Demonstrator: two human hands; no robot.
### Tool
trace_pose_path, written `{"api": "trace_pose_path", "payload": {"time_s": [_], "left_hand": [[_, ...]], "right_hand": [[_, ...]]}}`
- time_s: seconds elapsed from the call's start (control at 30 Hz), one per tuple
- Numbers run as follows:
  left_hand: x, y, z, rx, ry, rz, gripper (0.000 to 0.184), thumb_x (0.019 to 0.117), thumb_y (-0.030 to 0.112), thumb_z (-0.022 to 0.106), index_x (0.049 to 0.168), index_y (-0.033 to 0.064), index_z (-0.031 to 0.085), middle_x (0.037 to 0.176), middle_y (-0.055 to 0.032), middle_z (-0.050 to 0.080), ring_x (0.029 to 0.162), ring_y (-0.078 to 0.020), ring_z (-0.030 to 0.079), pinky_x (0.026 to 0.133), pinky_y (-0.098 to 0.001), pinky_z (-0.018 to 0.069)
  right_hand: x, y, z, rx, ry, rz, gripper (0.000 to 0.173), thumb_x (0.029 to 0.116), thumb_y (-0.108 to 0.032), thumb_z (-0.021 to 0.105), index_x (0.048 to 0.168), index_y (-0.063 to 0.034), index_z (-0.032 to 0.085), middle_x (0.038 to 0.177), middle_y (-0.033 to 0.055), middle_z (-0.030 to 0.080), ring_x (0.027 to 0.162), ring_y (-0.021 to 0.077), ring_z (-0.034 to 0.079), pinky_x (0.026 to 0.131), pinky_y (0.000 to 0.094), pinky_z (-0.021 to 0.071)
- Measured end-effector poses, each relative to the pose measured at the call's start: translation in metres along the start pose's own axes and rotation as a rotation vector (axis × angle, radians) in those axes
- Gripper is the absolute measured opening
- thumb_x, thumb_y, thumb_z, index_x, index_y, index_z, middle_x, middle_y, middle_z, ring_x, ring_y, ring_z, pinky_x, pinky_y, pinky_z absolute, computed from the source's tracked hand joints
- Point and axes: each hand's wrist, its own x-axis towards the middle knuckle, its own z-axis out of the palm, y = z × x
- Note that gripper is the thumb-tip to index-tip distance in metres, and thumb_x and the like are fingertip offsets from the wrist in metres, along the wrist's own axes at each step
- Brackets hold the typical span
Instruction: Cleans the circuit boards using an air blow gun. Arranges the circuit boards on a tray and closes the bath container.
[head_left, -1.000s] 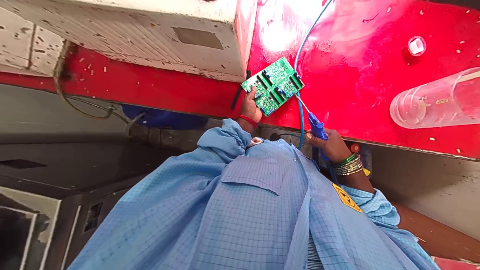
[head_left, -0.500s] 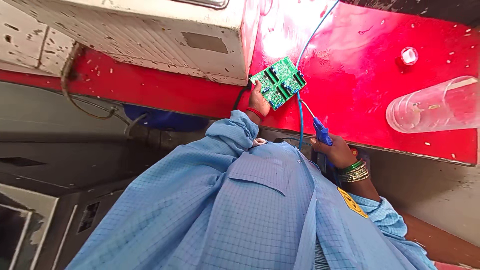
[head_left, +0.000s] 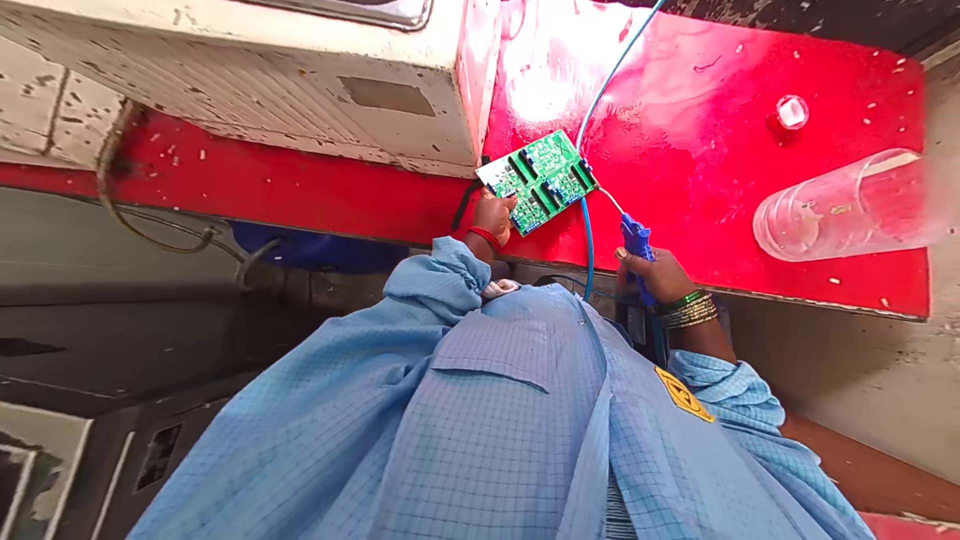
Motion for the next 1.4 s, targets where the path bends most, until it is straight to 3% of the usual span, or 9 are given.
{"api": "trace_pose_path", "payload": {"time_s": [0.3, 0.43, 0.77, 1.03, 1.4], "left_hand": [[0.006, -0.011, -0.018, -0.012, 0.052, -0.051, 0.062, 0.0987, -0.012, 0.047, 0.154, 0.0050, 0.025, 0.144, -0.0201, 0.047, 0.121, -0.0268, 0.058, 0.097, -0.0419, 0.0536], [0.014, -0.027, -0.022, -0.043, 0.085, -0.092, 0.057, 0.0992, -0.009, 0.048, 0.151, 0.0042, 0.029, 0.139, -0.0205, 0.050, 0.116, -0.0279, 0.060, 0.093, -0.0439, 0.0549], [0.025, -0.049, -0.040, -0.076, 0.000, -0.120, 0.058, 0.1028, -0.004, 0.047, 0.155, 0.0078, 0.024, 0.140, -0.0194, 0.050, 0.116, -0.0267, 0.061, 0.093, -0.0428, 0.0554], [0.024, -0.050, -0.043, -0.066, -0.021, -0.120, 0.058, 0.1035, -0.002, 0.050, 0.154, 0.0081, 0.024, 0.138, -0.0195, 0.052, 0.112, -0.0268, 0.064, 0.090, -0.0432, 0.0574], [0.025, -0.054, -0.047, -0.073, -0.059, -0.084, 0.058, 0.1038, -0.003, 0.048, 0.154, 0.0087, 0.023, 0.138, -0.0195, 0.053, 0.112, -0.0276, 0.064, 0.090, -0.0446, 0.0578]], "right_hand": [[0.033, -0.014, 0.007, 0.051, -0.030, 0.074, 0.033, 0.1043, -0.035, 0.060, 0.103, -0.0026, 0.064, 0.068, -0.0015, 0.061, 0.059, 0.0075, 0.061, 0.061, 0.0260, 0.0533], [0.045, -0.027, 0.003, 0.049, -0.033, 0.080, 0.035, 0.1037, -0.038, 0.060, 0.105, -0.0039, 0.065, 0.068, -0.0016, 0.062, 0.060, 0.0079, 0.061, 0.063, 0.0274, 0.0537], [0.054, -0.021, -0.023, 0.063, -0.049, 0.162, 0.034, 0.1053, -0.038, 0.057, 0.107, -0.0047, 0.065, 0.069, -0.0014, 0.063, 0.059, 0.0085, 0.063, 0.060, 0.0256, 0.0554], [0.082, -0.046, -0.012, 0.074, -0.077, 0.142, 0.035, 0.1045, -0.038, 0.058, 0.109, -0.0039, 0.063, 0.070, -0.0005, 0.061, 0.058, 0.0091, 0.061, 0.061, 0.0271, 0.0559], [0.067, -0.027, -0.025, 0.080, -0.088, 0.173, 0.032, 0.1051, -0.036, 0.057, 0.107, -0.0047, 0.064, 0.069, -0.0019, 0.061, 0.059, 0.0089, 0.062, 0.062, 0.0269, 0.0569]]}}
